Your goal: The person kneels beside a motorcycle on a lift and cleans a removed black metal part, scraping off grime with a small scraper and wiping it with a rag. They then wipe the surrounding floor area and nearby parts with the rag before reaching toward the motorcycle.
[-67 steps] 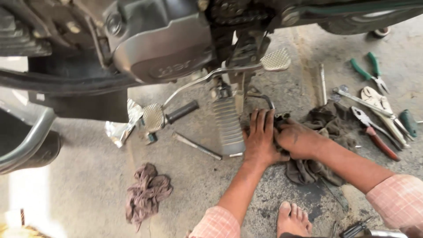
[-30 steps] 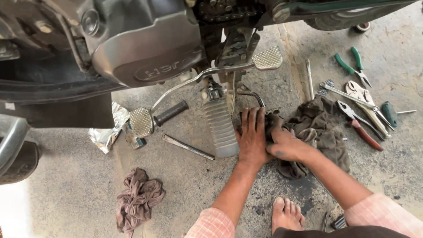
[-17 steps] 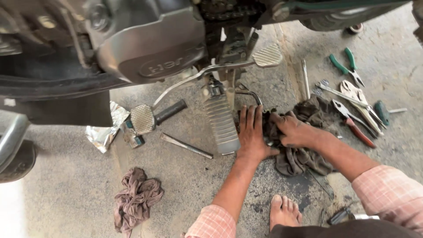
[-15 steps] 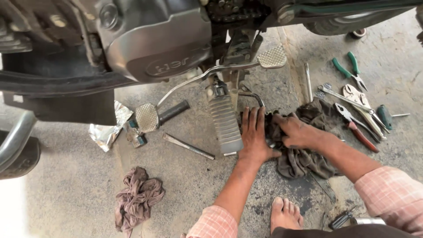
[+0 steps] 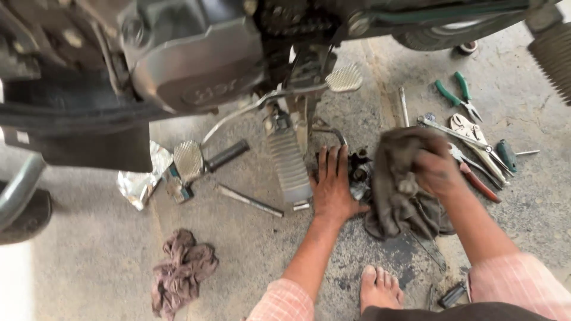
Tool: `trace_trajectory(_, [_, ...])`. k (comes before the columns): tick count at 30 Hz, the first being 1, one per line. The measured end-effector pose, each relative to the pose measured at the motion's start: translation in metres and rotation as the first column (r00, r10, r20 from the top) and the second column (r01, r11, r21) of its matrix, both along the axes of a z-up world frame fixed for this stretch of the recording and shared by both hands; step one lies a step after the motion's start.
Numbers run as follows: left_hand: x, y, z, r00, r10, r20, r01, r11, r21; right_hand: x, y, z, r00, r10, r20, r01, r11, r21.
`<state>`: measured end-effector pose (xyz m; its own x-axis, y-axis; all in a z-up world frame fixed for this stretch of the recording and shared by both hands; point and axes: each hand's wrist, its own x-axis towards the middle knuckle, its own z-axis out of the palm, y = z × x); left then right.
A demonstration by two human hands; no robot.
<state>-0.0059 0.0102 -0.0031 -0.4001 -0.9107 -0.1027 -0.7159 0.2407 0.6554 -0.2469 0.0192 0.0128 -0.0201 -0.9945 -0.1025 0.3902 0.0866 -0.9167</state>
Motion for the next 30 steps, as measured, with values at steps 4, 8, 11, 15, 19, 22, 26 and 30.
trace_trajectory(4, [-0.005, -0.005, 0.001, 0.998, 0.000, 0.067, -0.004, 0.998, 0.061, 0.039, -0.044, 0.008, 0.552, 0.176, -0.815, -0.126, 0.984, 0.126])
trace_trajectory(8, [-0.003, -0.012, 0.003, 0.994, 0.008, 0.112, -0.019, 0.995, 0.098, 0.041, -0.070, -0.026, 0.305, 0.131, -0.943, -0.197, 0.978, 0.072])
trace_trajectory(11, [-0.002, -0.009, 0.007, 0.994, 0.004, 0.110, -0.017, 0.993, 0.115, 0.041, -0.067, -0.030, 0.239, 0.063, -0.969, -0.213, 0.977, 0.011])
trace_trajectory(15, [0.000, -0.011, 0.011, 0.994, -0.010, 0.108, -0.006, 0.989, 0.148, 0.047, -0.057, -0.030, 0.119, -0.026, -0.993, -0.164, 0.985, -0.045])
trace_trajectory(19, [-0.003, -0.012, 0.010, 0.992, -0.048, 0.114, 0.032, 0.991, 0.132, 0.030, -0.046, -0.051, 0.053, -0.075, -0.996, -0.094, 0.992, -0.080])
trace_trajectory(22, [-0.002, -0.010, 0.004, 0.994, -0.025, 0.104, 0.012, 0.992, 0.122, -0.019, -0.030, -0.091, -0.208, 0.073, -0.975, -0.017, 0.997, 0.078])
trace_trajectory(26, [-0.006, -0.011, 0.005, 0.998, 0.032, 0.061, -0.039, 0.994, 0.107, -0.083, -0.009, -0.092, -0.019, -0.038, -0.999, 0.150, 0.988, -0.040])
trace_trajectory(30, [-0.002, -0.007, 0.006, 0.998, 0.036, 0.048, -0.039, 0.997, 0.067, -0.018, -0.019, -0.006, 0.544, -0.138, -0.827, 0.077, 0.990, -0.115])
